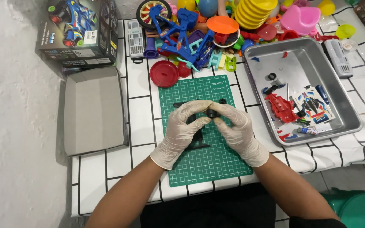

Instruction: Assembling a plastic toy car by fitting gears, chassis components, and body parts together on a cutting mat.

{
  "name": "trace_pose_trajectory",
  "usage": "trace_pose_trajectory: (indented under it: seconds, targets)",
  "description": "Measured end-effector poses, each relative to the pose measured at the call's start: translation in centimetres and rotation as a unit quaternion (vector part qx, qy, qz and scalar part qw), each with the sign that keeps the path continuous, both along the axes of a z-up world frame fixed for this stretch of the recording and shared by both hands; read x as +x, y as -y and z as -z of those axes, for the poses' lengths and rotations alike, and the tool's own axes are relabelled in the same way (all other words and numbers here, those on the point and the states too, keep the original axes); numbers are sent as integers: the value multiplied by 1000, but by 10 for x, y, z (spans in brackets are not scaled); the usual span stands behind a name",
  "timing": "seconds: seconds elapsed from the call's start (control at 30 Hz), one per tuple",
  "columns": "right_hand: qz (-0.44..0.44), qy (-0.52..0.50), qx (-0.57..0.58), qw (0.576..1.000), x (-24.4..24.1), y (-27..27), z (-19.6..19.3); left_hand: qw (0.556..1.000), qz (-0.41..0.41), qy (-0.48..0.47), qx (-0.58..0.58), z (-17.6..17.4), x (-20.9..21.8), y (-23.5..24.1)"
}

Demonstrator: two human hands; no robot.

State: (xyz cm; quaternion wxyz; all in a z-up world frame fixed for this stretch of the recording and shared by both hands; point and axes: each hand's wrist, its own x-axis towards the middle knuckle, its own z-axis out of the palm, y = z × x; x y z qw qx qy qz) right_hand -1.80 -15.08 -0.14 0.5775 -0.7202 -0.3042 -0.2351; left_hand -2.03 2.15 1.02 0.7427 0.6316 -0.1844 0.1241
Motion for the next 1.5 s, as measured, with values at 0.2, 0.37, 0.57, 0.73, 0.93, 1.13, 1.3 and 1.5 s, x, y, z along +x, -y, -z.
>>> trace_pose_trajectory:
  seconds: [0.2,0.37,0.57,0.73,0.93,1.13,1.3,1.5]
  targets:
    - [8,-79,28,996,-2,0,-1,999,-29,-13,19,5,1,5]
    - [-27,-203,95,974,-3,-1,-13,996,-9,-89,-9,-1,3,10]
    - [92,-277,24,956,17,36,-15,994,-84,39,66,8,11,-9]
    - [155,-378,-114,906,17,42,-12,976,-149,104,123,7,12,-15]
    - [201,-318,-219,900,30,51,20,974,-148,100,140,9,9,-13]
    - [218,-337,-196,895,30,45,25,967,-163,110,161,5,11,-8]
    - [199,-300,-195,912,23,36,16,966,-162,109,171,5,7,2]
    - [188,-278,-186,924,28,41,28,932,-114,142,312,14,8,19]
